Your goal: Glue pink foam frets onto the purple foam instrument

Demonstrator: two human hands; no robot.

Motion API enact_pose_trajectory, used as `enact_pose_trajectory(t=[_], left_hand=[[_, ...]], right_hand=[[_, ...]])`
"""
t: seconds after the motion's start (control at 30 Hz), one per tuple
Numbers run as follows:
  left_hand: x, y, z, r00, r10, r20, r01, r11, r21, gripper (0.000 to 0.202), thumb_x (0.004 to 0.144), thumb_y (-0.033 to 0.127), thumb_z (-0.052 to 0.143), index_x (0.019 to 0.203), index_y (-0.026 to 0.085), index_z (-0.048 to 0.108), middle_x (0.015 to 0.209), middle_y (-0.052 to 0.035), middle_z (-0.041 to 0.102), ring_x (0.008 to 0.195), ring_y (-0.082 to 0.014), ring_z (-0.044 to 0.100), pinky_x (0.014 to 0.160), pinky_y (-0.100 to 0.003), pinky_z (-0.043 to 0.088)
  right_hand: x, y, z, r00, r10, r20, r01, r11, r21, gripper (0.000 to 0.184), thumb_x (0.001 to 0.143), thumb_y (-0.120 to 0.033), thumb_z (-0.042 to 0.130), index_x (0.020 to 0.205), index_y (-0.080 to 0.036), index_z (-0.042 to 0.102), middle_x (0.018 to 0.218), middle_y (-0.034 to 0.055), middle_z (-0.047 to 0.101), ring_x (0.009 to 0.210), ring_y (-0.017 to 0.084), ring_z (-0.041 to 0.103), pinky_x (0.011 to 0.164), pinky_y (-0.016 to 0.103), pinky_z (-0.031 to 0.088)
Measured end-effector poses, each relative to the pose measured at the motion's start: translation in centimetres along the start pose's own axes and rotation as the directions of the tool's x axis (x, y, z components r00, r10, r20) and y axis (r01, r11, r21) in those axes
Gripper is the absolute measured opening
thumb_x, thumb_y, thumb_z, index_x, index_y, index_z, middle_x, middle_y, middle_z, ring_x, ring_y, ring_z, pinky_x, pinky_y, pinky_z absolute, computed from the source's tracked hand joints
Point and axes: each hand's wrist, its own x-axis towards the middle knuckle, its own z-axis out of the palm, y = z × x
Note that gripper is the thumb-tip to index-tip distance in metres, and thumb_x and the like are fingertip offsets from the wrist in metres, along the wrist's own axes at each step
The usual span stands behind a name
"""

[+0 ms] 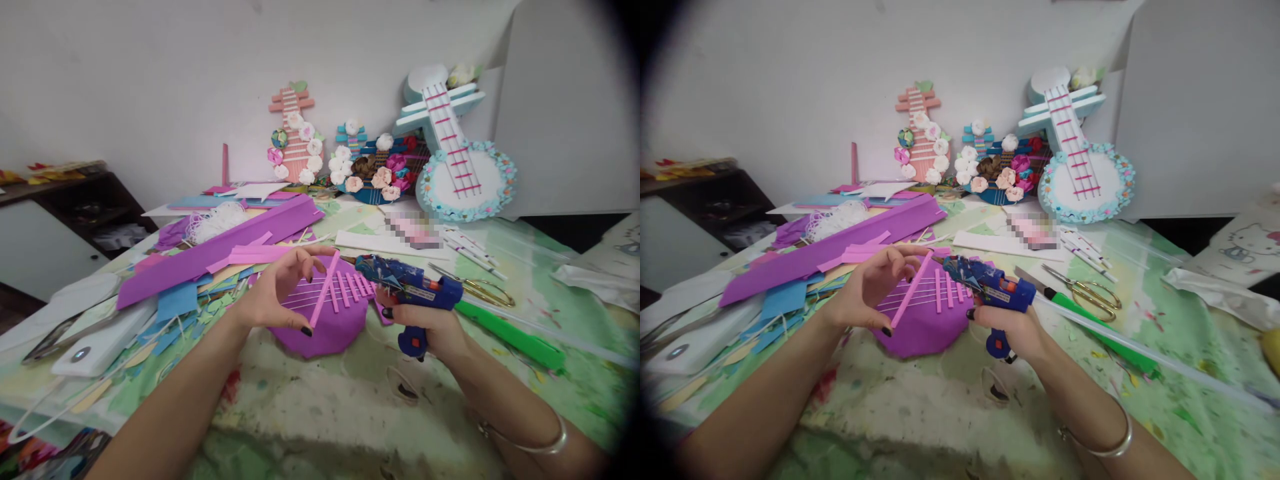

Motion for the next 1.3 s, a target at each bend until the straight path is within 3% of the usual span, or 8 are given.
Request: enact_pose_trajectory(t=[0.27, 0.67, 0.9, 1.3], left_hand=[[0.0, 0.2, 0.2, 1.0, -0.011, 0.0, 0.011, 1.0, -0.024, 0.057, 0.048, 0.028, 0.088, 0.083, 0.02, 0.044, 0.136, -0.0179, 0.044, 0.123, -0.0355, 0.042, 0.094, -0.045, 0.036], [0.0, 0.0, 0.2, 0.999, 0.018, -0.03, -0.021, 0.996, -0.092, 0.057, 0.048, 0.034, 0.088, 0.084, 0.02, 0.047, 0.133, -0.0158, 0.046, 0.123, -0.0352, 0.043, 0.094, -0.044, 0.037], [0.0, -0.5, 0.5, 1.0, -0.009, -0.021, 0.004, 0.981, -0.193, 0.06, 0.044, 0.033, 0.09, 0.084, 0.02, 0.047, 0.136, -0.0162, 0.043, 0.123, -0.0354, 0.043, 0.094, -0.044, 0.039], [-0.1, -0.2, 1.2, 0.998, -0.041, -0.043, 0.028, 0.96, -0.279, 0.056, 0.047, 0.037, 0.089, 0.082, 0.019, 0.048, 0.136, -0.0131, 0.043, 0.119, -0.029, 0.046, 0.087, -0.032, 0.041]], right_hand=[[0.0, 0.0, 0.0, 1.0, 0.023, -0.018, -0.023, 0.999, 0.044, 0.022, 0.045, -0.025, 0.075, 0.064, -0.021, 0.066, 0.069, 0.0004, 0.06, 0.069, 0.018, 0.055, 0.065, 0.03, 0.047], [-0.2, 0.3, -0.3, 0.996, -0.02, 0.083, 0.017, 0.999, 0.037, 0.022, 0.048, -0.028, 0.079, 0.06, -0.022, 0.061, 0.064, 0.0005, 0.058, 0.064, 0.019, 0.055, 0.062, 0.033, 0.047], [-0.2, 0.1, -0.1, 0.999, 0.043, 0.012, -0.044, 0.993, 0.113, 0.024, 0.045, -0.025, 0.077, 0.065, -0.024, 0.066, 0.069, 0.0016, 0.061, 0.07, 0.021, 0.056, 0.067, 0.034, 0.049], [-0.3, 0.0, 0.1, 0.991, -0.069, 0.114, 0.059, 0.994, 0.092, 0.018, 0.05, -0.022, 0.072, 0.063, -0.02, 0.061, 0.063, -0.0009, 0.054, 0.061, 0.015, 0.049, 0.059, 0.029, 0.042]])
